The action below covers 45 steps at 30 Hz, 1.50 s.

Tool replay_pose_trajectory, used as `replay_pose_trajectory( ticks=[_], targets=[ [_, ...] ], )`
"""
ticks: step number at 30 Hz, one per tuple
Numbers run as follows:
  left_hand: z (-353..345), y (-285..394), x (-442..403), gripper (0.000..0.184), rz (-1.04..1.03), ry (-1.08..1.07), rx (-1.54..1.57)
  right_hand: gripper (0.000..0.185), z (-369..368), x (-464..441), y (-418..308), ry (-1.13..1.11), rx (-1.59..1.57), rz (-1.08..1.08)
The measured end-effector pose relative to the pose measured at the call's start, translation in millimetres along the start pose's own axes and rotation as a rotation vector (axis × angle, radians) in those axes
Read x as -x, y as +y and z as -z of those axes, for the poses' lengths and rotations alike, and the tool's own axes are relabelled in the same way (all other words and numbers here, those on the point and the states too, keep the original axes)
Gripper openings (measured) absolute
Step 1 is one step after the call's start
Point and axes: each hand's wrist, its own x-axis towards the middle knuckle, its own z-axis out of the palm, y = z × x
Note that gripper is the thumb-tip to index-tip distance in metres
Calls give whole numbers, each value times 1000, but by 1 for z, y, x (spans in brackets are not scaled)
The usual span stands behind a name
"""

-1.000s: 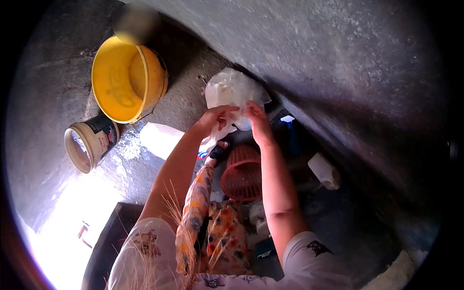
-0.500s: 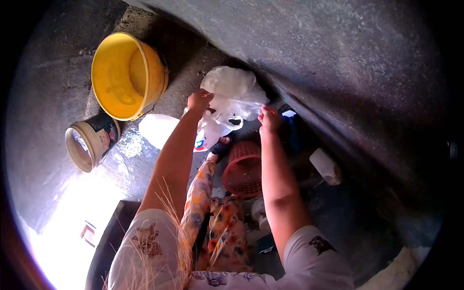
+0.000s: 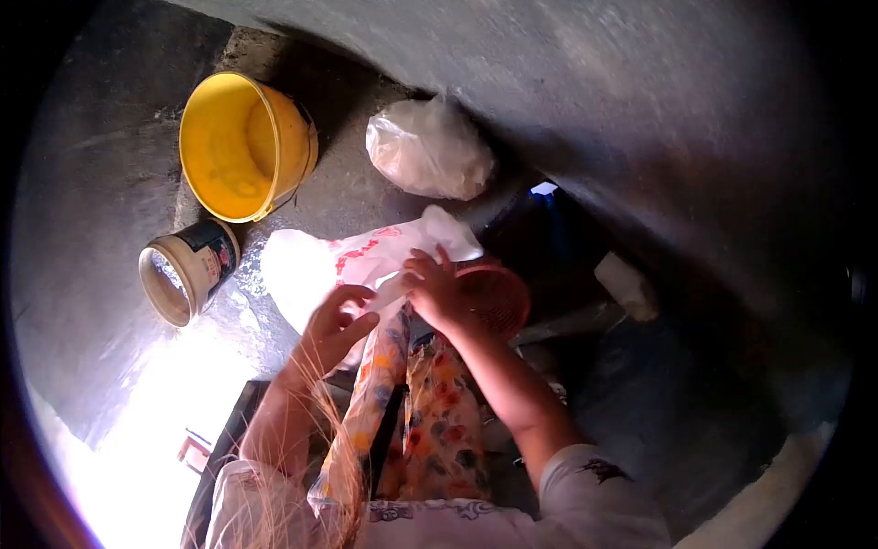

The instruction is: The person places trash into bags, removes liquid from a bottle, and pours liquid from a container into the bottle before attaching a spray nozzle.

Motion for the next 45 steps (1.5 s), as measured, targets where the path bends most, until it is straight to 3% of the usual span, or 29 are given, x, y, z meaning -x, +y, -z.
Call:
replay_pose_trajectory(
  ticks=[1, 3, 4, 7, 8, 12, 15, 16, 17, 18, 19, 20, 23, 25, 27, 29, 30, 33, 34, 36, 37, 39, 41, 42, 43, 44, 45],
  targets=[
    [1, -2, 15, 40, -184, 91, -283, 30, 16, 13, -2, 79, -65, 5],
    [-2, 11, 44, 59, -78, 158, -880, 30, 55, 45, -17, 316, -92, 1],
    [-1, 7, 57, 71, 17, 51, -945, 30, 75, 68, -23, 350, -105, 31],
    [-12, -20, 94, 69, -5, -93, -1263, 31, 110, 126, -62, 312, -139, 24],
    [-18, -20, 99, 49, 107, -201, -1204, 31, 117, 142, -74, 280, -151, 9],
    [-51, -8, 143, 18, -32, -116, -937, 27, 106, 131, -119, 193, -71, 111],
    [-58, 8, 170, 19, -156, -226, -868, 26, 67, 139, -99, 97, 119, 66],
    [-58, 12, 174, 25, 41, -254, -860, 26, 60, 150, -93, 42, 107, 28],
    [-55, 12, 175, 33, -11, -216, -950, 27, 63, 157, -93, -19, 89, -12],
    [-48, 7, 177, 42, -60, -178, -1033, 28, 70, 172, -96, 150, 21, -30],
    [-42, 0, 179, 51, -107, -145, -1113, 29, 84, 190, -104, 167, 53, -123],
    [-38, -19, 176, 54, -162, 3, -999, 31, 100, 208, -114, 181, 87, -218],
    [-53, 4, 175, 44, -222, 279, -851, 35, 131, 269, -145, 10, 158, -411],
    [-57, -7, 168, 38, -395, 335, -1017, 35, 132, 314, -155, -147, 149, -573],
    [-61, -8, 167, 37, -388, 388, -849, 39, 132, 341, -163, -345, 39, -783],
    [-67, 6, 175, 39, -321, 413, -738, 43, 141, 348, -182, -324, 57, -916],
    [-69, 17, 181, 43, -489, 441, -714, 46, 143, 353, -192, -317, 63, -984],
    [-67, 15, 190, 38, -437, 242, -822, 59, 133, 371, -215, -297, -36, -1036],
    [-69, -3, 182, 24, -409, 213, -685, 61, 130, 376, -218, -268, -63, -1033],
    [-78, -31, 162, 9, -383, 246, -472, 58, 109, 390, -206, -147, -103, -977],
    [-85, -17, 154, 8, -477, 199, -672, 57, 100, 391, -198, -147, -79, -934],
    [-103, -42, 127, 9, -365, 125, -624, 55, 87, 391, -178, -156, -30, -852],
    [-129, -70, 93, 11, -398, 79, -506, 50, 72, 388, -155, -50, -482, -1150],
    [-144, -88, 74, 13, -552, 94, -522, 49, 52, 398, -141, 4, -531, -1146],
    [-159, -105, 56, 15, -706, 105, -531, 49, 50, 402, -134, -191, -272, -1077],
    [-173, -119, 41, 16, -703, 85, -469, 48, 47, 406, -127, -365, -8, -984],
    [-187, -133, 30, 17, -692, 61, -403, 48, 49, 409, -128, -392, -78, -998]
  ],
)
